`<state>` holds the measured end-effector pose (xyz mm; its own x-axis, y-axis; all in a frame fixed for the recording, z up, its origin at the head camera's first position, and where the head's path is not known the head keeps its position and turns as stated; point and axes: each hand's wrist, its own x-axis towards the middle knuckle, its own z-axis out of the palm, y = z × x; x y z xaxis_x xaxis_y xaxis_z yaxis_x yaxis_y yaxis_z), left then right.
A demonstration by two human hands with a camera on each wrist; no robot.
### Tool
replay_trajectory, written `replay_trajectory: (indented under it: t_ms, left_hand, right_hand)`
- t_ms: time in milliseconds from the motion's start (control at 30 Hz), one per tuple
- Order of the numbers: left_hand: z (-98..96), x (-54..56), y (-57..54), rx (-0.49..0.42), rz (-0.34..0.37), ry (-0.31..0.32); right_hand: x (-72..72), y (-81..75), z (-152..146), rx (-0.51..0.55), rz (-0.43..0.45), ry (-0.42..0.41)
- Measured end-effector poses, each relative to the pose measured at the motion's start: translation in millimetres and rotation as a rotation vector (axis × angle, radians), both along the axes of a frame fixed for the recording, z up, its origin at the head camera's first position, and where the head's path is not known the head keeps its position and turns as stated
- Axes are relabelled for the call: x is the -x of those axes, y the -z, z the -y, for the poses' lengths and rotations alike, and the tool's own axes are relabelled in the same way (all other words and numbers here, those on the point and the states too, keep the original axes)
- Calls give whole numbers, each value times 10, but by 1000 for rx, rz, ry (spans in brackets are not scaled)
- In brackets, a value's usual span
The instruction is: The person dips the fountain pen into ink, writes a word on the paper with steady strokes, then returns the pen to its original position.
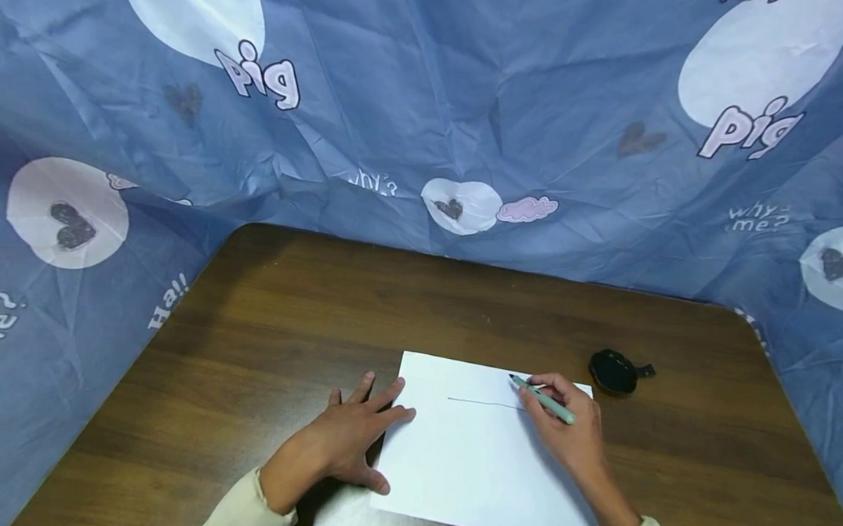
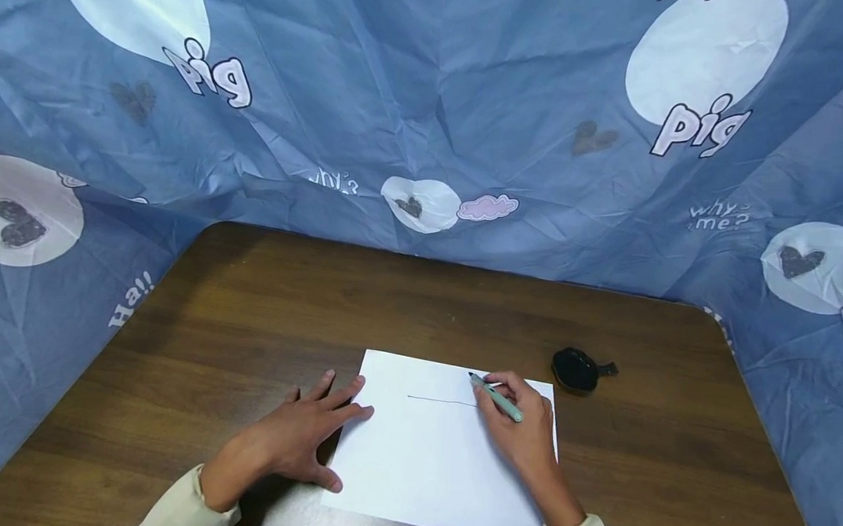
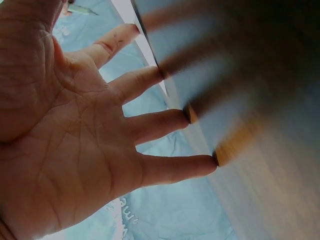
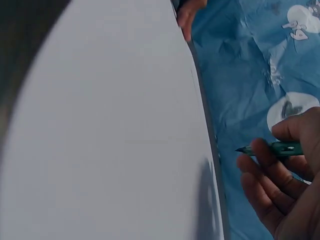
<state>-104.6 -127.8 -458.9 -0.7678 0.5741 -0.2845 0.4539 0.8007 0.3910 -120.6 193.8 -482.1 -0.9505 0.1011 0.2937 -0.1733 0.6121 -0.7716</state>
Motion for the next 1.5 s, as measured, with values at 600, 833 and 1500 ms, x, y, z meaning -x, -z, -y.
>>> replay_trajectory:
  t_ms: [600, 833, 1500]
  left_hand:
    - [-4, -20, -17, 12, 3, -3]
    - [-8, -24, -11, 27, -2, 1]
    - [-17, -14, -31, 36, -11, -1]
  right_hand:
    - [-1, 83, 128, -77, 128, -44]
    - [-12, 85, 137, -79, 121, -41]
    - [-75, 22, 117, -80, 125, -56]
